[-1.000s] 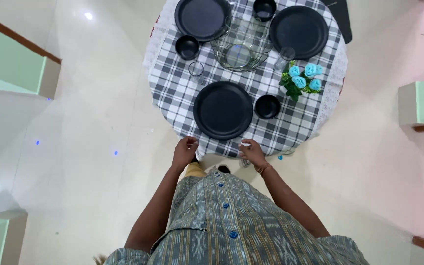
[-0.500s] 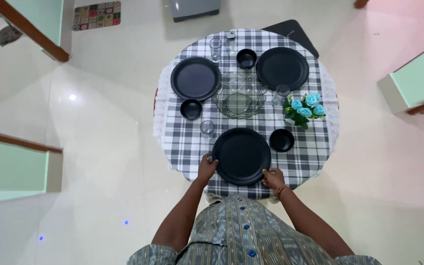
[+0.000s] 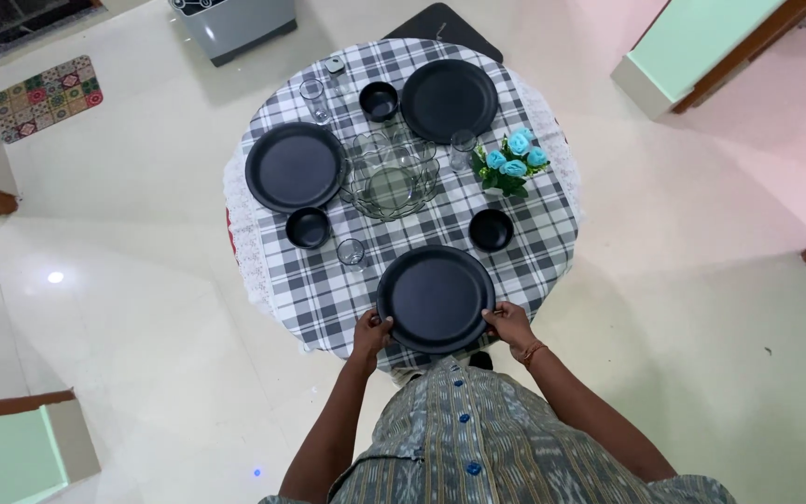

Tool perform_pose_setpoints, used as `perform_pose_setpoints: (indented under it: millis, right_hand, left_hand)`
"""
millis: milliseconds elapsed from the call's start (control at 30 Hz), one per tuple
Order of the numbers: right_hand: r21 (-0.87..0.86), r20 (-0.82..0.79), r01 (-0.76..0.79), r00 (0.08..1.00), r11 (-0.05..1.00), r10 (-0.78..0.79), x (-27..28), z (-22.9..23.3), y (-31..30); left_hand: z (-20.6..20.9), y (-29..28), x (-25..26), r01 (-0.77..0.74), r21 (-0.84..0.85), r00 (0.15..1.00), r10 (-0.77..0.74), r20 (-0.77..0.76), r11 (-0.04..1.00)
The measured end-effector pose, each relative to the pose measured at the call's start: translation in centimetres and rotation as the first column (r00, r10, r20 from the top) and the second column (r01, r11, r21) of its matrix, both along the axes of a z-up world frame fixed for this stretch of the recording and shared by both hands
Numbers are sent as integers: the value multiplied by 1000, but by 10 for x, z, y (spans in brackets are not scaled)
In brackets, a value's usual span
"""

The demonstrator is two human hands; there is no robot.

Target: The person wipes black plates and bowls with a dark cloth on a round table. They handle each item individually, wiping the surfaces and edges, then placing them back on the table.

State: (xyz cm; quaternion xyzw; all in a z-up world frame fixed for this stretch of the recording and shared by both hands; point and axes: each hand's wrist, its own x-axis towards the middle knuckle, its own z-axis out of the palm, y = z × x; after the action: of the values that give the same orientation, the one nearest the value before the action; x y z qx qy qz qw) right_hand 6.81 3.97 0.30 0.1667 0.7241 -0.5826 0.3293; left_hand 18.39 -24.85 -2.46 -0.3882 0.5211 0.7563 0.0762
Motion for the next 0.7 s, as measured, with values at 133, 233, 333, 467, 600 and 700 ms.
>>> perform_pose_setpoints:
  millis: [133, 233, 333, 467, 600, 700]
  right_hand:
    - [-43, -95, -49, 994, 998, 44, 15, -8, 21]
    - [-32, -199, -122, 973, 992, 113, 23, -3, 35]
    - [-31, -298, -164, 943, 986, 147, 24, 20, 50]
    - [-51, -354, -154, 927, 987, 127, 20, 53, 82]
    - [-86, -371, -118, 925, 989, 79, 19, 72, 140]
    - [-82, -395, -82, 918, 993, 44, 15, 78, 192]
  left_hand:
    - [-6, 14, 21, 17, -39, 1000, -17, 0, 999]
    - [-6, 26, 34, -12, -67, 999, 9, -35, 998]
    - [0, 44, 33, -23, -111, 1000, 24, 5, 994]
    - [21, 78, 25, -35, -157, 990, 13, -141, 987]
    - [34, 135, 8, -64, -191, 972, 17, -236, 979]
    - [42, 189, -9, -90, -156, 951, 39, -307, 984]
